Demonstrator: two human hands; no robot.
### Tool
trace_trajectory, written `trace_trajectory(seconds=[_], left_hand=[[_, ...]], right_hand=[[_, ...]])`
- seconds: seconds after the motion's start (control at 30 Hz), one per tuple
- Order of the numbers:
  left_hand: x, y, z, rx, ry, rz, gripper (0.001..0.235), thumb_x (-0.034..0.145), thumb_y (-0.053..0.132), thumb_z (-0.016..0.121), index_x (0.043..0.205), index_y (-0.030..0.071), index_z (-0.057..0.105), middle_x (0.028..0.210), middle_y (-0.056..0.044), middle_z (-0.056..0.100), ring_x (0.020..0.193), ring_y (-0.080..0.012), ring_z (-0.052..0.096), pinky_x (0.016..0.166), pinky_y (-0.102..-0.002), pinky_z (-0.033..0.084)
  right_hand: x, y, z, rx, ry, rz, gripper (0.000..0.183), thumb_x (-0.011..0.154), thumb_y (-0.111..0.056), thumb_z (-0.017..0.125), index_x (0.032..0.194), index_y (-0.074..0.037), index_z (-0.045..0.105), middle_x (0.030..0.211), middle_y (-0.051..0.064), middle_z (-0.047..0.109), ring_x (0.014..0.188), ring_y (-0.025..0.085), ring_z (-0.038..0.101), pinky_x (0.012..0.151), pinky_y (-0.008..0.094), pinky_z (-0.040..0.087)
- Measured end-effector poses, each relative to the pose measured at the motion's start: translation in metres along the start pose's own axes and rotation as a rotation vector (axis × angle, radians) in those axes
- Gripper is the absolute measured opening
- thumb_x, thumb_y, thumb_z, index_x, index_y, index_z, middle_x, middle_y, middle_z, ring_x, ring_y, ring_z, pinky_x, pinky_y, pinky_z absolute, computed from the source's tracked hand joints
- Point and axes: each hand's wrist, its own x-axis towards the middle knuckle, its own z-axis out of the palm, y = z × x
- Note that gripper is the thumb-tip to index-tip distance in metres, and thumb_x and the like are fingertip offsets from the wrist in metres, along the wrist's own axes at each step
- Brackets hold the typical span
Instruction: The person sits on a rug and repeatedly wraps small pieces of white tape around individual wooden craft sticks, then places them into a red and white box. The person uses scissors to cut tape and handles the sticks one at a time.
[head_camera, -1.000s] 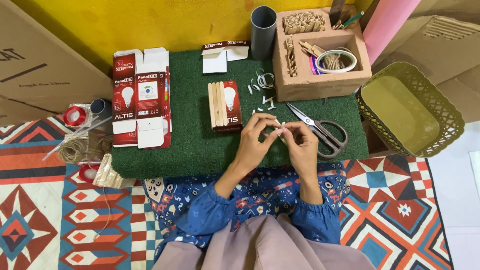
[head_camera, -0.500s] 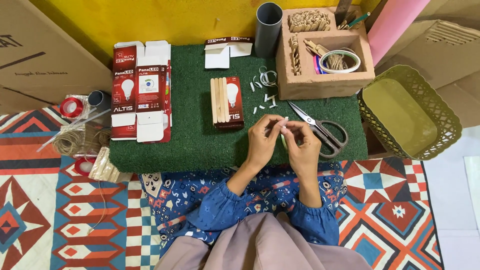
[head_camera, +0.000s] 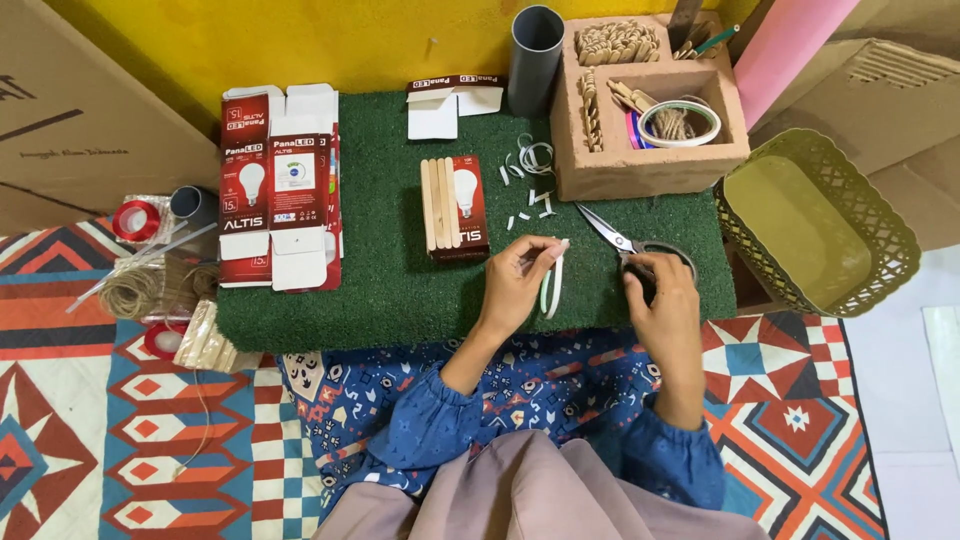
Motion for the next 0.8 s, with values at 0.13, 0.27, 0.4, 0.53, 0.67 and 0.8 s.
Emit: trace_trajectory(seconds=[0.13,0.27,0.4,0.53,0.67,0.8], left_hand=[[0.002,0.002,-0.004,-0.006,-0.029,0.009,0.015,0.098,0.014,0.070,0.102,0.000,0.075,0.088,-0.015,0.075,0.082,-0.0145,0.071,0.072,-0.029,0.062],[0.002,0.000,-0.009,-0.003,-0.044,0.003,0.015,0.099,0.015,0.069,0.103,0.001,0.075,0.085,-0.015,0.075,0.081,-0.0133,0.071,0.072,-0.028,0.061],[0.004,-0.001,-0.014,-0.058,-0.074,0.013,0.013,0.100,0.011,0.066,0.102,-0.001,0.071,0.095,-0.020,0.076,0.081,-0.0176,0.073,0.074,-0.030,0.063],[0.003,0.000,-0.016,-0.089,-0.091,0.009,0.011,0.100,0.009,0.065,0.103,-0.002,0.068,0.098,-0.023,0.075,0.086,-0.0192,0.073,0.077,-0.031,0.063],[0.004,-0.003,-0.019,-0.102,-0.112,0.005,0.011,0.100,0.007,0.063,0.105,-0.002,0.066,0.100,-0.024,0.074,0.087,-0.0206,0.073,0.078,-0.033,0.064],[0.005,0.000,-0.019,-0.016,-0.141,0.018,0.013,0.101,0.011,0.063,0.104,0.000,0.066,0.100,-0.023,0.075,0.089,-0.0205,0.073,0.076,-0.034,0.063]], right_hand=[[0.004,0.029,0.007,-0.244,-0.090,0.001,0.029,0.087,-0.015,0.074,0.115,-0.007,0.070,0.113,0.011,0.064,0.105,0.037,0.061,0.091,0.049,0.049],[0.009,0.045,0.009,-0.336,-0.108,-0.018,0.043,0.080,-0.014,0.076,0.121,-0.006,0.065,0.116,0.014,0.059,0.102,0.041,0.060,0.087,0.053,0.050],[0.015,0.071,0.012,-0.393,-0.146,-0.042,0.040,0.085,-0.024,0.075,0.119,-0.007,0.063,0.109,0.012,0.058,0.099,0.038,0.062,0.085,0.049,0.051],[0.017,0.068,-0.003,-0.332,-0.197,-0.027,0.038,0.088,-0.025,0.074,0.119,-0.004,0.064,0.107,0.015,0.061,0.100,0.040,0.064,0.087,0.048,0.052],[0.011,0.075,-0.024,-0.065,-0.273,-0.033,0.045,0.081,-0.025,0.077,0.120,-0.008,0.062,0.105,0.015,0.063,0.099,0.044,0.066,0.085,0.054,0.052],[0.003,0.061,-0.043,0.079,-0.395,-0.040,0.045,0.071,-0.015,0.082,0.113,-0.010,0.066,0.101,0.012,0.068,0.089,0.037,0.069,0.081,0.046,0.054]])
